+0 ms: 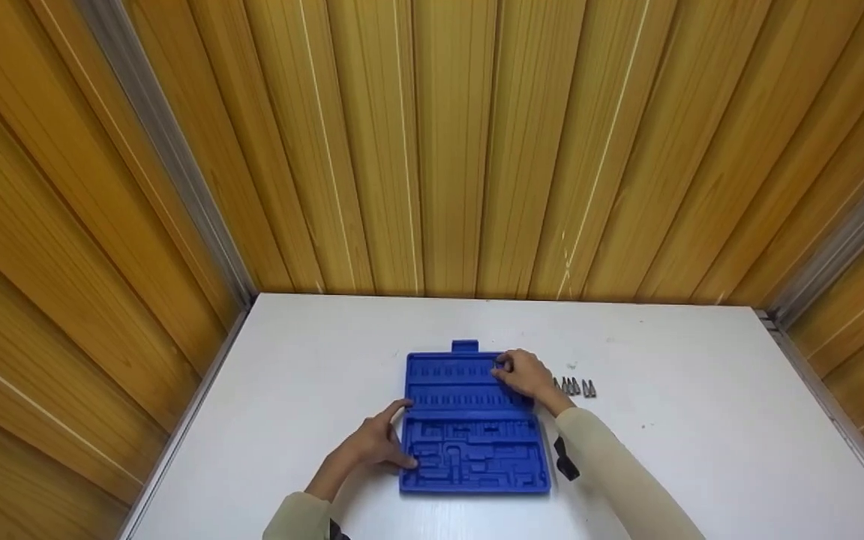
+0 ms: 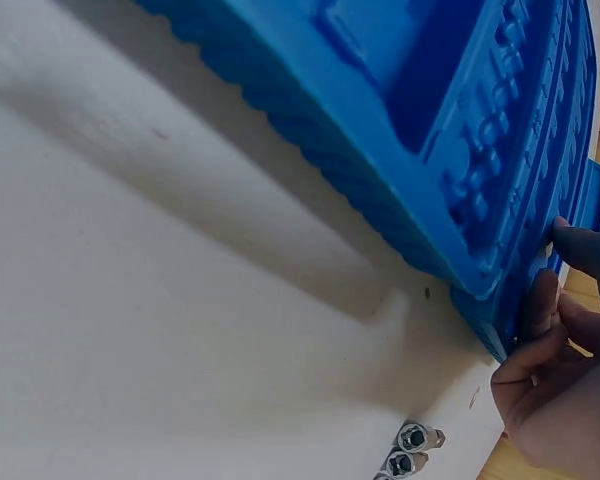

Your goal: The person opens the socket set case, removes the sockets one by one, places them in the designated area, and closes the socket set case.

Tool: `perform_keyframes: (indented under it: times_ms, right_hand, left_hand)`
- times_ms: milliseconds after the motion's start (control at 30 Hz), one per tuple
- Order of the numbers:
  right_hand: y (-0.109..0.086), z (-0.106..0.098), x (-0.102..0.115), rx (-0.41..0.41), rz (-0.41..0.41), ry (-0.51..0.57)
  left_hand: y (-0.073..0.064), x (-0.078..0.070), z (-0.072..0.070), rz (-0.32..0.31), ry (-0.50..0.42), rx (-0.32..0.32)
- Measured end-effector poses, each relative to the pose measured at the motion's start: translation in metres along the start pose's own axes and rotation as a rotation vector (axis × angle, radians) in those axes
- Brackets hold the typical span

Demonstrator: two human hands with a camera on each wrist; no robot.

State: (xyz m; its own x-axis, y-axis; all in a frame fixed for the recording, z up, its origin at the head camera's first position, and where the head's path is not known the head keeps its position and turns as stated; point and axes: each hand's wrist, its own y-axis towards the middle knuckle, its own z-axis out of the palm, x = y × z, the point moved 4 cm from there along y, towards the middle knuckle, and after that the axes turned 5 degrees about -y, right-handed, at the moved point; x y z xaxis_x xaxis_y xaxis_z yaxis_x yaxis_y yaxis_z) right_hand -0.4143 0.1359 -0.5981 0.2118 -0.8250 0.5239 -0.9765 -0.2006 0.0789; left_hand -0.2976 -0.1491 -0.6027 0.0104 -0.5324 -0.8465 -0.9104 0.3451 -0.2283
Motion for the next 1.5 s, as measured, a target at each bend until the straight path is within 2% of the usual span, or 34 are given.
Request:
perform_keyframes:
  times_ms: [200, 433, 567, 633, 733, 833, 867, 967, 1267, 1433, 1500]
  right_hand:
    - [0.002, 0.006, 0.008, 0.053, -0.027, 0.017]
    - [0.001, 0.0, 0.002, 0.01, -0.035, 0.052]
    - [0.002, -0.002, -0.005, -0.009, -0.091, 0.095]
    - [0.001, -0.003, -0.006, -0.027, -0.155, 0.101]
    - [0.0, -0.005, -0.006, -0.027, -0.176, 0.088]
    - [-0.002, -0.004, -0.004, -0.016, -0.106, 0.046]
    - [-0.003, -0.004, -0.002, -0.003, -0.055, 0.039]
    - [-0.005, -0.002, -0.001, -0.01, 0.006, 0.039]
    - [-0.009, -0.003, -0.002, -0.074, -0.046, 0.188]
    - [-0.009, -0.011, -0.003, -0.066, -0.087, 0.34]
    - [-0.009, -0.015, -0.003, -0.06, -0.102, 0.369]
  left_hand:
    - [-0.006, 0.003, -0.007, 0.0, 0.015, -0.017]
    - [-0.001, 0.0, -0.001, 0.017, 0.002, -0.001]
    - [0.002, -0.002, 0.002, 0.024, 0.019, -0.005]
    - [0.003, -0.003, 0.001, 0.023, 0.018, -0.004]
    - [0.003, -0.004, 0.001, 0.019, 0.016, -0.002]
    - [0.003, -0.004, 0.001, 0.016, 0.01, 0.005]
    - [0.003, -0.003, 0.002, 0.018, 0.008, 0.006]
    - [0.002, -0.002, 0.003, 0.03, 0.015, 0.005]
    - [-0.001, -0.005, 0.002, 0.035, 0.004, 0.0]
    - [-0.002, -0.005, 0.003, 0.032, -0.025, 0.008]
    - [-0.002, -0.005, 0.003, 0.03, -0.034, 0.01]
